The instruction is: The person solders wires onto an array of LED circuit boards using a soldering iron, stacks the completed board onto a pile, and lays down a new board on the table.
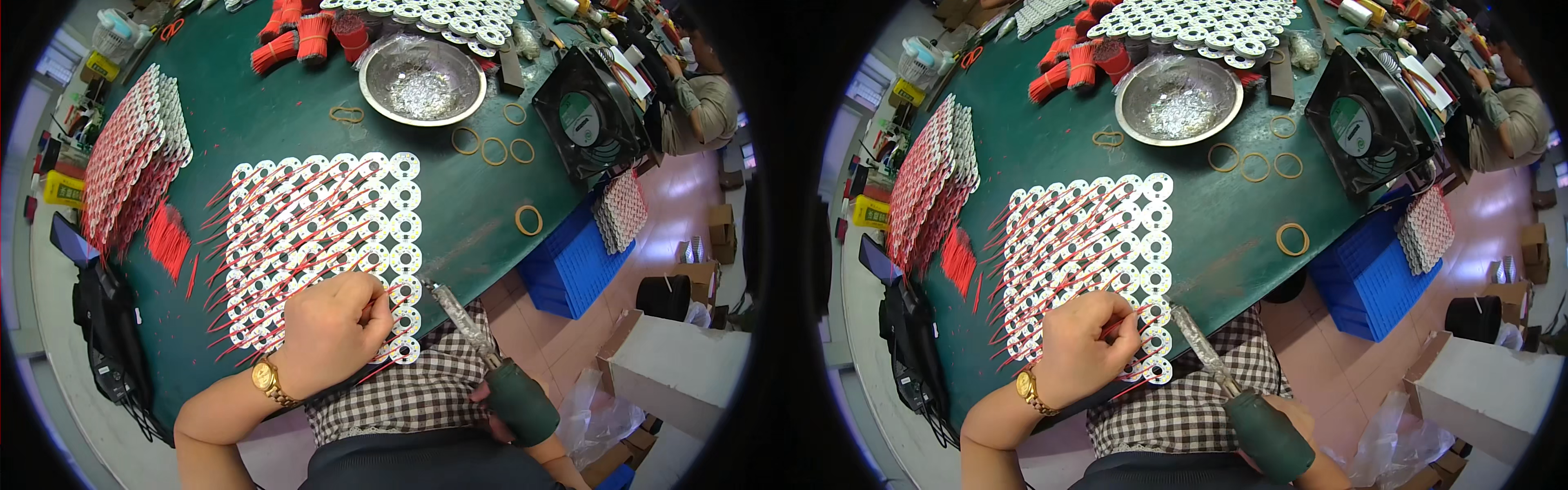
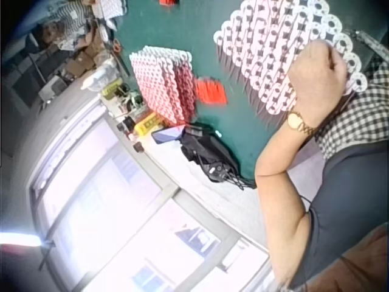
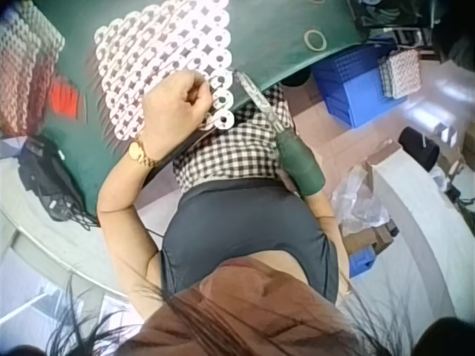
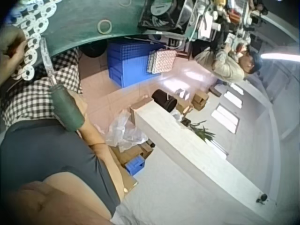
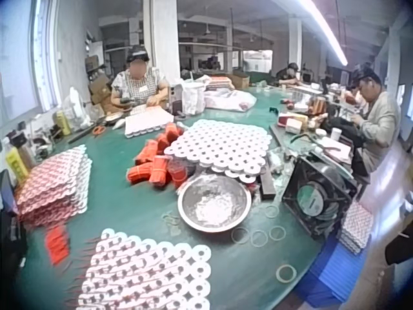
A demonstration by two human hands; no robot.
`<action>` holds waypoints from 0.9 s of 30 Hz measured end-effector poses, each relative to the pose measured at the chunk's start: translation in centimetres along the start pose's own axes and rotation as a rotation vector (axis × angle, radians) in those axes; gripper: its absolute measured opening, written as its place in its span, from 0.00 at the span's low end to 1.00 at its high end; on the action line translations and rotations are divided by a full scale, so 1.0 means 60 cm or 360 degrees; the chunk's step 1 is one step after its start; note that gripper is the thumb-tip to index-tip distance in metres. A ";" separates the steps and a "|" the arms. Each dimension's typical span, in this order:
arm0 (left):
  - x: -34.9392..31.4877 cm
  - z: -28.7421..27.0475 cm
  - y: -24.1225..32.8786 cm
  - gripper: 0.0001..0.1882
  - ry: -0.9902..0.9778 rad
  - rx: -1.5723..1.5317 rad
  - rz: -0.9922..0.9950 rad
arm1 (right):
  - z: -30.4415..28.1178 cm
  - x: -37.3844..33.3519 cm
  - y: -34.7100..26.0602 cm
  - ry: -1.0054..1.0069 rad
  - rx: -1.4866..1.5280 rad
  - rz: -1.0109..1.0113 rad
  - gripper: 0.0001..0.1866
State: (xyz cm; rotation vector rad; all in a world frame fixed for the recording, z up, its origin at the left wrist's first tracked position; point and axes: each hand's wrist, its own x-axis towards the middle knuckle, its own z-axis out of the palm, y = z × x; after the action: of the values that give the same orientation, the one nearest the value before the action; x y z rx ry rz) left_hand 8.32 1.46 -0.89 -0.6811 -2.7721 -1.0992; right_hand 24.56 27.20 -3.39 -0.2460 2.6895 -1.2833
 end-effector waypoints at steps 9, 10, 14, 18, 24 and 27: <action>0.019 -0.088 0.023 0.03 -0.0331 0.0333 -0.0185 | -0.008 -0.004 0.021 0.0155 -0.0042 -0.0155 0.24; 0.026 -0.102 0.022 0.03 -0.0282 0.0350 -0.0268 | -0.010 0.000 0.020 0.0181 -0.0018 -0.0226 0.24; 0.042 -0.080 0.042 0.03 -0.0133 -0.0092 -0.0269 | -0.007 0.015 0.036 0.0254 -0.0084 -0.0347 0.24; 0.049 -0.010 0.017 0.03 -0.0195 -0.0208 -0.0185 | -0.012 0.025 0.029 0.0243 -0.0124 -0.0430 0.23; 0.052 0.001 0.012 0.05 -0.0137 -0.0097 -0.0183 | 0.006 0.020 0.032 0.0234 0.0170 -0.0179 0.21; 0.052 0.007 0.013 0.05 -0.0136 -0.0074 -0.0191 | -0.002 0.029 0.023 0.0158 0.0128 -0.0200 0.20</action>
State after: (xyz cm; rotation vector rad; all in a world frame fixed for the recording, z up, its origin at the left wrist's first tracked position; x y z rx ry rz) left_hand 5.93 3.42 0.02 -0.5866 -2.9024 -1.1868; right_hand 22.71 27.78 -4.49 -0.3557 2.7351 -1.4729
